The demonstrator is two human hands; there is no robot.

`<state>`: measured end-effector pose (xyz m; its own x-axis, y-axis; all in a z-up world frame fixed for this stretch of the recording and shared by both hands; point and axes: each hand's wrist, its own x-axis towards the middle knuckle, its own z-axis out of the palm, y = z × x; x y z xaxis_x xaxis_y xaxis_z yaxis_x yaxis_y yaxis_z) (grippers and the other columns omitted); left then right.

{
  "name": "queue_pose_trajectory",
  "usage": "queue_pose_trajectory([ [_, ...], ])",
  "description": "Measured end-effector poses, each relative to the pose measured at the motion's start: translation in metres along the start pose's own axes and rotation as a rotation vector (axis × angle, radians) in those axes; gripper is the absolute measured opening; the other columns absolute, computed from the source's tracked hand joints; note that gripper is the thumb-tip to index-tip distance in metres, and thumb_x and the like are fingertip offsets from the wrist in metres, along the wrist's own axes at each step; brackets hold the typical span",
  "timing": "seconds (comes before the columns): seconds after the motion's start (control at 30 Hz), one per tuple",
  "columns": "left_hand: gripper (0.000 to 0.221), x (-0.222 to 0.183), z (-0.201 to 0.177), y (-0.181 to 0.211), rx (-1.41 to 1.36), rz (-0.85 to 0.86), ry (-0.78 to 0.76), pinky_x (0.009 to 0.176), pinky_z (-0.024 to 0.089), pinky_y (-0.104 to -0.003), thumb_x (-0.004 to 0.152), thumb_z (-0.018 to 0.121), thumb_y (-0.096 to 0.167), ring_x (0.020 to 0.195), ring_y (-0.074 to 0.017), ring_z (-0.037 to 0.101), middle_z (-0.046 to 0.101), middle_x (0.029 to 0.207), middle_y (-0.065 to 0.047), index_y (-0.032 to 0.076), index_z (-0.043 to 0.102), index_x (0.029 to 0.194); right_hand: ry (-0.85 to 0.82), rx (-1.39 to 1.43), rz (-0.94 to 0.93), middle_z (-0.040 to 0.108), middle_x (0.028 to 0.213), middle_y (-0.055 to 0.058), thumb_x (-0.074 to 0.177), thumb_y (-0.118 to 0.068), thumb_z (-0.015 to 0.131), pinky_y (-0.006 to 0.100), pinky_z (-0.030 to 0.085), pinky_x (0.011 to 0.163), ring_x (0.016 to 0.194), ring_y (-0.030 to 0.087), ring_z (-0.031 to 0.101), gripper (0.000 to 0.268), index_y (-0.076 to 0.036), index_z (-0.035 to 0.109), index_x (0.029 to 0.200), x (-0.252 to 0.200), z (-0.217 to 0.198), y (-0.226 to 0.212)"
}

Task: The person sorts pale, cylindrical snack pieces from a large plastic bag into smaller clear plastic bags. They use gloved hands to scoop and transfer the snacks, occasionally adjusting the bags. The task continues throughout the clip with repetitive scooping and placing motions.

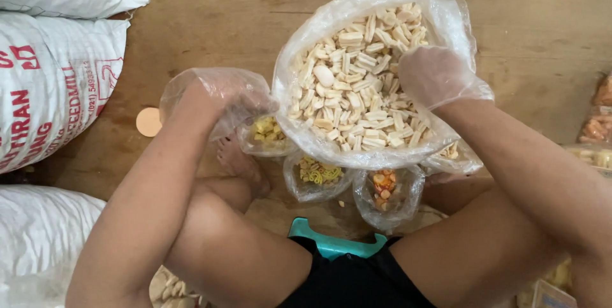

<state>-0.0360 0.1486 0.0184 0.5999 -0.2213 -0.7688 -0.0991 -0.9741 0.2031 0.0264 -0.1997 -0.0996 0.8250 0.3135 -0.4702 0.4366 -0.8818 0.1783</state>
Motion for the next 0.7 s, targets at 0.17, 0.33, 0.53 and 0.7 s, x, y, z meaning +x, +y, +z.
queue_pose_trajectory([
  [0.17, 0.059, -0.025, -0.018, 0.016, 0.301, -0.1, -0.251, 0.094, 0.054, -0.036, 0.086, 0.058, 0.062, 0.134, -0.0181, 0.058, 0.069, 0.137, 0.006, 0.025, 0.077, 0.127, 0.16, -0.217, -0.029, 0.075, 0.07, 0.008, 0.092, -0.015, 0.057, 0.044, 0.059, 0.056, 0.075, 0.029, 0.078, 0.028, -0.015, 0.081, 0.076, 0.009, 0.008, -0.004],
  [0.33, 0.059, 0.018, 0.009, -0.009, 0.225, -0.149, -0.106, 0.104, 0.053, -0.047, 0.074, 0.079, 0.057, 0.126, -0.03, 0.064, 0.072, 0.127, -0.008, 0.017, 0.078, 0.117, 0.115, -0.208, -0.035, 0.074, 0.07, 0.007, 0.088, -0.015, 0.06, 0.043, 0.057, 0.056, 0.075, 0.029, 0.078, 0.025, -0.016, 0.08, 0.073, 0.011, -0.001, -0.004],
  [0.53, 0.041, 0.002, -0.001, 0.027, 0.227, -0.096, 0.136, 0.091, 0.055, -0.052, 0.077, 0.074, 0.045, 0.113, -0.03, 0.067, 0.073, 0.111, -0.009, 0.015, 0.078, 0.106, 0.185, -0.21, -0.069, 0.074, 0.071, 0.01, 0.088, -0.013, 0.06, 0.044, 0.058, 0.056, 0.074, 0.03, 0.077, 0.025, -0.011, 0.078, 0.072, 0.001, -0.015, -0.009],
  [0.7, 0.024, 0.0, 0.001, 0.063, 0.177, 0.027, 0.355, 0.077, 0.057, -0.056, 0.082, 0.065, 0.029, 0.097, -0.0316, 0.071, 0.074, 0.092, -0.01, 0.011, 0.078, 0.092, 0.074, -0.02, -0.034, 0.075, 0.079, 0.018, 0.093, -0.015, 0.055, 0.052, 0.061, 0.069, 0.082, 0.038, 0.078, 0.029, -0.002, 0.08, 0.084, -0.017, -0.045, -0.003],
])
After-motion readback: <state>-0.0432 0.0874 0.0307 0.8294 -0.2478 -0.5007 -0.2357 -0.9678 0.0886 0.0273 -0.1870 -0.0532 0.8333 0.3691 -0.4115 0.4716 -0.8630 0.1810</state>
